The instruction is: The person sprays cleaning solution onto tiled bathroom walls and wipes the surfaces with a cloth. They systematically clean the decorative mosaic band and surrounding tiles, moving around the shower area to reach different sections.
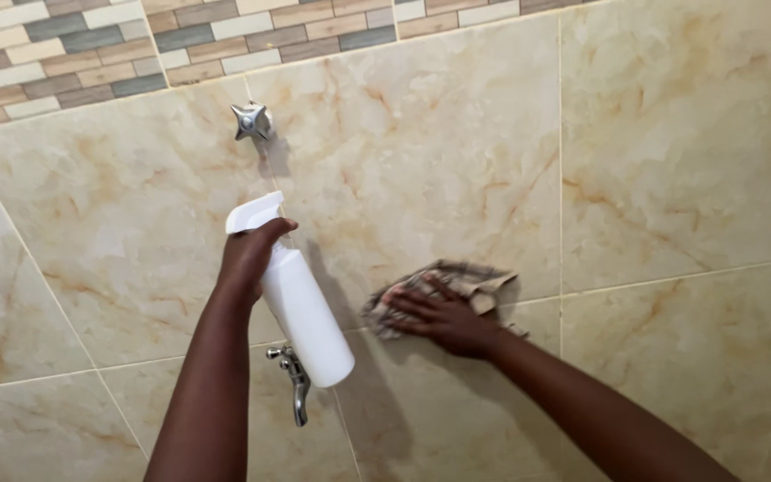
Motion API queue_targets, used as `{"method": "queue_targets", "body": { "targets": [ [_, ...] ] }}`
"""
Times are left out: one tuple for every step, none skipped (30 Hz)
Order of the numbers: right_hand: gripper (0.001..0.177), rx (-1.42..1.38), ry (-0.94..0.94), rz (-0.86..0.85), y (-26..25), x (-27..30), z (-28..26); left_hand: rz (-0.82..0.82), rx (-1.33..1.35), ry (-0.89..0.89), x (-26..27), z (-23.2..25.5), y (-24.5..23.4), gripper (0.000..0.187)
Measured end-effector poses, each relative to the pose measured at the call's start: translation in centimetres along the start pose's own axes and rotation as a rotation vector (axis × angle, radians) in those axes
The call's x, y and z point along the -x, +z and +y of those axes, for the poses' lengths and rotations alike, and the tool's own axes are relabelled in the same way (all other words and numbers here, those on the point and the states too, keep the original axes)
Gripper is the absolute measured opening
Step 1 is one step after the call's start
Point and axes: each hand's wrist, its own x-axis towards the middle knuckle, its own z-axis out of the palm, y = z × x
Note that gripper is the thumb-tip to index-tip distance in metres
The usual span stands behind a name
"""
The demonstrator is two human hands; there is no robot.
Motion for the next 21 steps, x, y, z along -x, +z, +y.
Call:
{"method": "queue_targets", "body": {
  "targets": [
    [0.055, 0.031, 0.032, -0.027, -0.4, 1.3, 0.7, -0.007, 0.011, -0.021, 0.1, -0.2, -0.2, 0.037],
    [0.055, 0.064, 0.062, -0.052, -1.1, 2.1, 2.1, -0.012, 0.022, -0.039, 0.1, -0.2, -0.5, 0.035],
    [0.055, 0.097, 0.091, -0.077, -2.0, 2.6, 3.4, -0.017, 0.033, -0.057, 0.2, -0.2, -0.7, 0.033],
    [0.054, 0.133, 0.138, -0.105, -3.2, 2.7, 4.9, -0.027, 0.021, -0.064, 0.3, -0.2, -0.8, 0.031],
    [0.054, 0.17, 0.185, -0.134, -4.6, 2.7, 6.6, -0.037, 0.008, -0.071, 0.4, -0.2, -0.9, 0.029],
    [0.054, 0.205, 0.228, -0.118, -6.3, 2.4, 8.2, -0.048, -0.003, -0.076, 0.3, -0.1, -0.8, 0.027],
    [0.055, 0.24, 0.272, -0.102, -8.0, 1.9, 9.7, -0.056, -0.008, -0.063, 0.3, -0.2, -0.7, 0.026],
    [0.056, 0.25, 0.303, -0.054, -9.7, 1.2, 11.3, -0.061, -0.012, -0.052, 0.3, -0.3, -0.6, 0.025],
    [0.058, 0.26, 0.334, -0.007, -11.5, 0.3, 12.8, -0.066, -0.016, -0.041, 0.3, -0.5, -0.5, 0.024],
    [0.061, 0.282, 0.369, 0.043, -13.1, -0.6, 14.0, -0.077, 0.009, -0.054, 0.2, -0.6, -0.7, 0.023],
    [0.065, 0.304, 0.404, 0.093, -14.5, -1.5, 15.1, -0.088, 0.034, -0.067, 0.1, -0.7, -1.0, 0.023],
    [0.06, 0.316, 0.448, 0.154, -15.7, -2.6, 16.1, -0.098, 0.06, -0.078, 0.0, -0.7, -1.3, 0.023],
    [0.056, 0.328, 0.491, 0.215, -16.7, -3.7, 16.9, -0.117, 0.031, -0.067, -0.1, -0.9, -1.2, 0.024],
    [0.053, 0.285, 0.517, 0.287, -17.4, -4.9, 17.5, -0.131, -0.001, -0.058, -0.1, -1.2, -1.1, 0.024],
    [0.051, 0.241, 0.543, 0.359, -17.8, -6.3, 18.0, -0.145, -0.032, -0.049, -0.1, -1.4, -1.2, 0.024],
    [0.051, 0.244, 0.565, 0.407, -17.7, -7.8, 18.1, -0.174, -0.001, -0.063, -0.1, -1.5, -1.5, 0.025],
    [0.051, 0.246, 0.587, 0.455, -17.6, -9.2, 18.2, -0.202, 0.031, -0.077, -0.2, -1.6, -1.9, 0.026],
    [0.052, 0.243, 0.608, 0.511, -17.2, -10.8, 18.0, -0.224, 0.057, -0.086, -0.4, -1.4, -2.5, 0.027],
    [0.051, 0.244, 0.633, 0.521, -16.4, -12.2, 17.4, -0.247, 0.057, -0.061, -0.4, -1.3, -2.8, 0.027],
    [0.051, 0.247, 0.654, 0.53, -15.6, -13.6, 16.9, -0.269, 0.063, -0.035, -0.6, -1.4, -2.6, 0.028],
    [0.05, 0.25, 0.675, 0.538, -14.8, -14.9, 16.4, -0.291, 0.068, -0.01, -0.6, -1.4, -2.5, 0.028]
  ]
}}
